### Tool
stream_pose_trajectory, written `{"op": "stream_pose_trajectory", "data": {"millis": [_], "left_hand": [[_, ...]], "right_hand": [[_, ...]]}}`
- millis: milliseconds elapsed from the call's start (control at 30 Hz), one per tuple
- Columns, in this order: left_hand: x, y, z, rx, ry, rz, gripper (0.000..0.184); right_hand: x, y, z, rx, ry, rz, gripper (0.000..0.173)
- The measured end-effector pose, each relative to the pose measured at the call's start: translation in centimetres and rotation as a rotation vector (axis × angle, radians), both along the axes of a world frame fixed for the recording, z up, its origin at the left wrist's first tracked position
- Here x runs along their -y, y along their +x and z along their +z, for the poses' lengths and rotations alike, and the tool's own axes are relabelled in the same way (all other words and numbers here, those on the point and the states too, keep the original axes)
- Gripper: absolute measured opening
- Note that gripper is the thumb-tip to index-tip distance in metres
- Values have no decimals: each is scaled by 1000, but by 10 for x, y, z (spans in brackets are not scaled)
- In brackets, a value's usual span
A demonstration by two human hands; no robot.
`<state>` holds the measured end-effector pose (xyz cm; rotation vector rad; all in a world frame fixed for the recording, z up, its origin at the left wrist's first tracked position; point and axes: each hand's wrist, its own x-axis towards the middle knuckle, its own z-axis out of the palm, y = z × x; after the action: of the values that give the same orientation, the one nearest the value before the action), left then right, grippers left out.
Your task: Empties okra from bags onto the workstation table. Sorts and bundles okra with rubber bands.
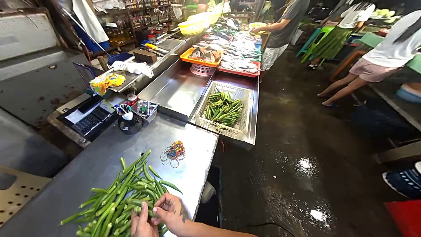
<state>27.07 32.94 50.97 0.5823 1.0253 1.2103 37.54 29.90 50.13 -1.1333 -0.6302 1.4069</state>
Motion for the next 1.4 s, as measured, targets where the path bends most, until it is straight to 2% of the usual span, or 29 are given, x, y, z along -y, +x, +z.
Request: {"op": "stream_pose_trajectory", "data": {"millis": [33, 100, 200, 333, 400, 500, 567, 600, 667, 767, 867, 967, 1067, 1167, 1267, 1333, 1400], "left_hand": [[0, 2, -2, -32, -17, 29, 24], [-2, 2, -5, -27, -63, 84, 30], [-8, -5, -7, 103, -117, 132, 42], [-13, -24, -7, 266, -99, 24, 52], [-13, -27, -10, 270, -41, -49, 49], [-15, -22, -10, 175, -25, -6, 36], [-10, -32, -7, 167, -79, 44, 38], [-9, -39, -7, 156, -116, 58, 38], [-8, -54, -8, 174, -148, 72, 26], [0, -73, -5, 247, -163, 75, 19], [7, -90, -1, 283, -186, 69, 22], [12, -96, 2, 261, -202, 70, 26], [16, -97, 7, 231, -207, 46, 26], [19, -92, 7, 201, -172, -42, 24], [23, -79, -2, 220, -128, -115, 31], [26, -69, -11, 229, -104, -133, 37], [26, -60, -16, 237, -91, -117, 36]], "right_hand": [[1, -1, 0, 106, 16, 29, 16], [2, -1, -2, 299, 63, 47, 16], [2, 3, -3, 444, 136, 37, 14], [7, 14, 5, 722, 249, 241, 22], [6, 14, -4, 801, 352, 317, 23], [2, 18, -9, 759, 410, 334, 22], [0, 25, -12, 725, 330, 262, 22], [-6, 33, -15, 775, 258, 204, 25], [-22, 56, -21, 966, 83, 146, 29], [-34, 82, -30, 1176, -150, 290, 38], [-36, 77, -39, 1334, -241, 409, 51], [-39, 68, -46, 1447, -253, 373, 31], [-43, 67, -40, 1348, -293, 316, 25], [-36, 63, -29, 1029, -156, 184, 25], [-18, 37, -7, 745, 41, 325, 29], [-3, 13, -3, 707, 195, 434, 34], [6, -3, -5, 783, 300, 442, 32]]}}
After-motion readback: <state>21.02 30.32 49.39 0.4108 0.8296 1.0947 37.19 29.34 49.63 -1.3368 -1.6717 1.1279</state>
